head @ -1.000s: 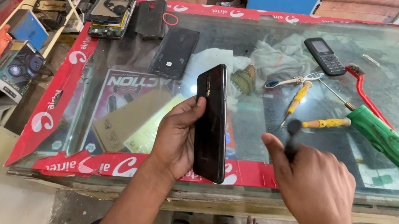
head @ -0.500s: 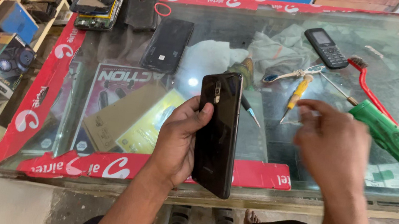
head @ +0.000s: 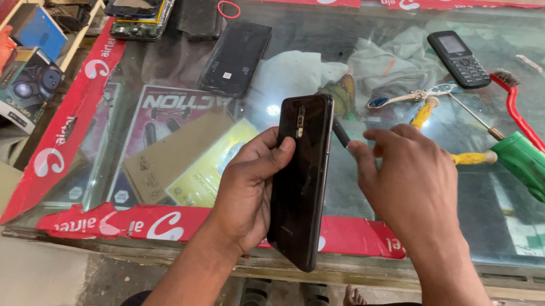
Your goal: The person disassembles a black smartphone by prying off the back cover and then uses screwdrivers to remove screws from the internal frame. The back cover is set aside, and the internal components are exposed.
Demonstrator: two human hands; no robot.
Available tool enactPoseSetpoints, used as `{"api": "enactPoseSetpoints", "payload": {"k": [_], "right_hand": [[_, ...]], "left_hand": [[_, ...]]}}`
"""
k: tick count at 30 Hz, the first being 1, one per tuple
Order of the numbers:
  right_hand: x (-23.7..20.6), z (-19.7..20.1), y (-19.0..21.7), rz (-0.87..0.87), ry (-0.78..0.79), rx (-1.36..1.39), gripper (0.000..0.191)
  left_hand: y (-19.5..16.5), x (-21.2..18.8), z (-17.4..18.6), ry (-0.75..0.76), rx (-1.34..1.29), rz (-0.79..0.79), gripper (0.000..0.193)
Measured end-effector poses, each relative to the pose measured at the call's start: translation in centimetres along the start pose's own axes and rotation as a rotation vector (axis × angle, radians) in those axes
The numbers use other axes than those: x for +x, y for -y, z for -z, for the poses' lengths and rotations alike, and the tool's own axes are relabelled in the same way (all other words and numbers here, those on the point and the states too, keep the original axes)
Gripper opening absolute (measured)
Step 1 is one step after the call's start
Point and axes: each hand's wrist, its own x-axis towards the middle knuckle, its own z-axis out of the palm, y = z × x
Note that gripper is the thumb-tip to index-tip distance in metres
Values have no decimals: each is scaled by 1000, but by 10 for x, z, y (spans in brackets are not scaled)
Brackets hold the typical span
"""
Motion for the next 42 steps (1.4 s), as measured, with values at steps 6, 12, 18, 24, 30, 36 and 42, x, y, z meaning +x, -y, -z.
{"api": "enactPoseSetpoints", "payload": {"k": [6, 12, 18, 24, 30, 36, 42], "right_hand": [[28, -19, 14, 64, 159, -140, 24], [12, -11, 12, -152, -118, 191, 27], [-36, 5, 23, -17, -532, 1386, 9], [-37, -5, 46, -40, -625, 1486, 17], [-31, -20, 53, 3, -654, 1365, 12], [-34, -25, 52, 6, -688, 1214, 9], [-34, -20, 53, -16, -647, 931, 11]], "left_hand": [[-1, -3, 0, 5, 8, -18, 31], [1, -5, 3, 39, -24, -25, 30], [3, -5, 3, 31, -54, -43, 31], [3, -9, 0, 6, 23, -53, 33], [7, -9, -3, -5, 114, -68, 33], [10, -7, -4, -66, 226, -72, 39], [11, -7, -5, -91, 272, -94, 39]]}}
